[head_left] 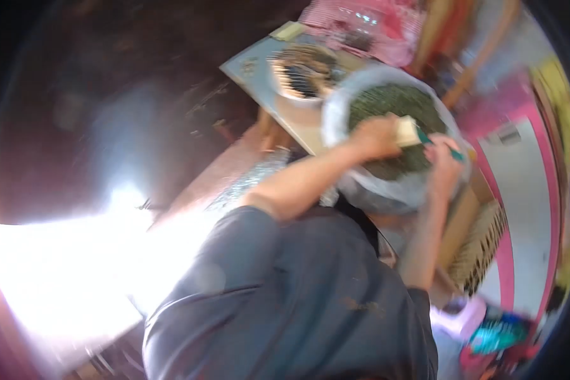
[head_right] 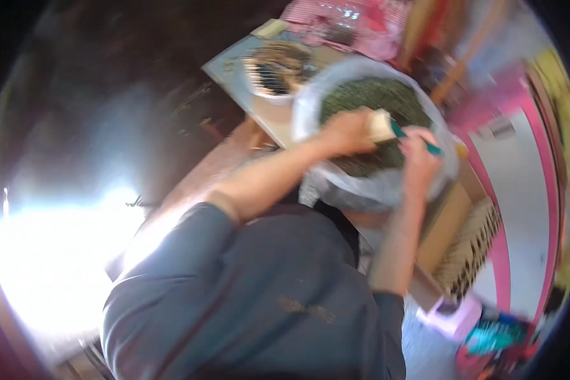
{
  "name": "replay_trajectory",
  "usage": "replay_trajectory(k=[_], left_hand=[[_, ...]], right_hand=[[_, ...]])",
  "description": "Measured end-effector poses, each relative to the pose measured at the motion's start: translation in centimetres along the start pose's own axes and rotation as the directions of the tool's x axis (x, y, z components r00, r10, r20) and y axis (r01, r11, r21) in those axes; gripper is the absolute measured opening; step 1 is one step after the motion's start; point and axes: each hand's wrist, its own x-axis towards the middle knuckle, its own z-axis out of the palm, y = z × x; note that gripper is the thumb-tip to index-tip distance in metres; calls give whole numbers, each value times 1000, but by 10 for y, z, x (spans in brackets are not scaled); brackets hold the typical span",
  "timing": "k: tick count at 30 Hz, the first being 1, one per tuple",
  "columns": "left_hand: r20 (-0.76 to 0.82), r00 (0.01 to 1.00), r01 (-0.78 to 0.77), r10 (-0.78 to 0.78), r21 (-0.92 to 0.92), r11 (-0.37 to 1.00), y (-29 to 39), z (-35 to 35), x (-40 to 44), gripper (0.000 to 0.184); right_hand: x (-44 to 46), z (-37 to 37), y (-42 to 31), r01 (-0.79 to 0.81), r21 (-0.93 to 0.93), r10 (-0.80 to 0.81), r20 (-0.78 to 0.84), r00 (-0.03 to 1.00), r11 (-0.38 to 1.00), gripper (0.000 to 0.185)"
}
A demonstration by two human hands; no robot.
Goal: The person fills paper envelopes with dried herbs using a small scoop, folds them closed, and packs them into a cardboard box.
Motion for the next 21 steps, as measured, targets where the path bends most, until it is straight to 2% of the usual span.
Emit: replay_trajectory(k=[3,5,6,8,9,10,12,14,15,16,18,20,21], left_hand=[[54,999,8,-4,-70,998,4,-6,-3,51],[7,1000,27,-27,-55,998,-4,6,-1,52],[-42,999,-3,0,-58,998,-10,12,0,52],[-37,999,4,-7,-86,996,-7,5,-2,54],[-24,999,28,-31,-94,995,-8,5,-1,57],[-111,993,-61,46,-133,989,-15,13,0,58],[-96,995,-27,15,-128,991,-15,9,-2,60],[-101,994,-45,32,-133,990,-13,6,-3,62],[-99,995,-45,31,-142,989,-14,5,-5,62],[-98,995,-51,36,-157,986,-12,8,-4,62],[-94,994,-60,46,-144,988,-13,8,-5,62],[-84,996,-45,33,-149,988,-12,6,-5,61],[-82,996,-47,35,-149,988,-12,6,-5,61]], right_hand=[[2,-1,-1,22,-119,-14,66,998,993,14],[-2,7,-6,172,-166,-155,108,982,971,14],[-3,10,-14,188,-192,-166,125,978,963,13],[-3,7,-21,242,-207,-221,122,968,948,13],[-3,3,-26,197,-151,-190,62,980,969,13],[-2,-5,-29,156,-89,-156,3,988,984,12],[4,-21,-23,180,-92,-186,-65,980,979,15],[9,-28,-6,118,65,-104,-181,978,991,14],[16,-24,26,46,-200,-78,-153,985,979,15],[19,-24,55,-21,-456,-46,-136,990,890,16],[8,1,69,168,-647,-205,19,979,744,18],[7,18,94,132,-501,-113,70,991,855,19],[5,21,89,131,-502,-113,68,991,855,19]])
